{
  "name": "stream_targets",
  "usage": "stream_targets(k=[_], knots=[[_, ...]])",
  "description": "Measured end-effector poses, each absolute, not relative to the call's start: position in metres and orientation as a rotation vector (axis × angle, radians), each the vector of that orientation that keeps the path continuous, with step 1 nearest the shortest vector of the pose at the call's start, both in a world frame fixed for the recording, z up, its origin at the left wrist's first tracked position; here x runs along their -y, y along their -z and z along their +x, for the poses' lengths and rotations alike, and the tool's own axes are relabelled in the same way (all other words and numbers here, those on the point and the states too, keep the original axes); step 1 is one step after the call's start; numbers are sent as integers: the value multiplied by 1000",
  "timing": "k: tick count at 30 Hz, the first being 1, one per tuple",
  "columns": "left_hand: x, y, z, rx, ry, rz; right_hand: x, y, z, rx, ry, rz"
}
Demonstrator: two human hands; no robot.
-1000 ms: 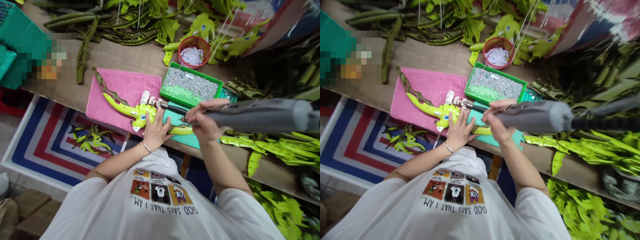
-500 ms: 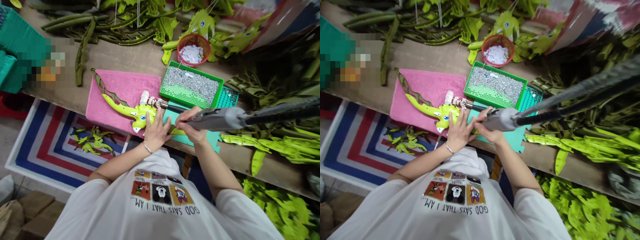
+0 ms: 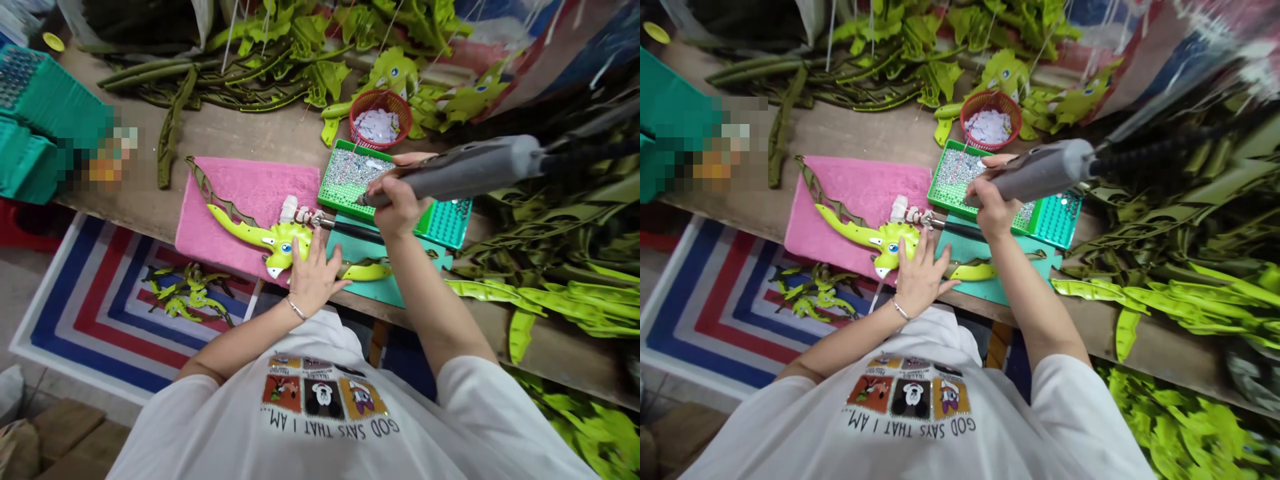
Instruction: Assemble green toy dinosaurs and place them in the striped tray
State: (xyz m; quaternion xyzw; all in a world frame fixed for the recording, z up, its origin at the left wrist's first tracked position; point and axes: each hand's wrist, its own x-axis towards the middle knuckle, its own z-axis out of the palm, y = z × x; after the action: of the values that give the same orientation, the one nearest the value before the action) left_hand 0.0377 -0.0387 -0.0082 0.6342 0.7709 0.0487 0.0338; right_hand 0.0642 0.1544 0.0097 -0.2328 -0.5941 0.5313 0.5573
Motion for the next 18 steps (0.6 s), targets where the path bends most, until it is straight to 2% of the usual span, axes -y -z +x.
stream_targets(k=[6, 18], knots=[[38, 8, 39, -2382, -145, 1949, -165, 17, 56, 1418, -1270, -586], [37, 7, 40, -2380, -159, 1907, -168, 11, 49, 1529, -1357, -562]])
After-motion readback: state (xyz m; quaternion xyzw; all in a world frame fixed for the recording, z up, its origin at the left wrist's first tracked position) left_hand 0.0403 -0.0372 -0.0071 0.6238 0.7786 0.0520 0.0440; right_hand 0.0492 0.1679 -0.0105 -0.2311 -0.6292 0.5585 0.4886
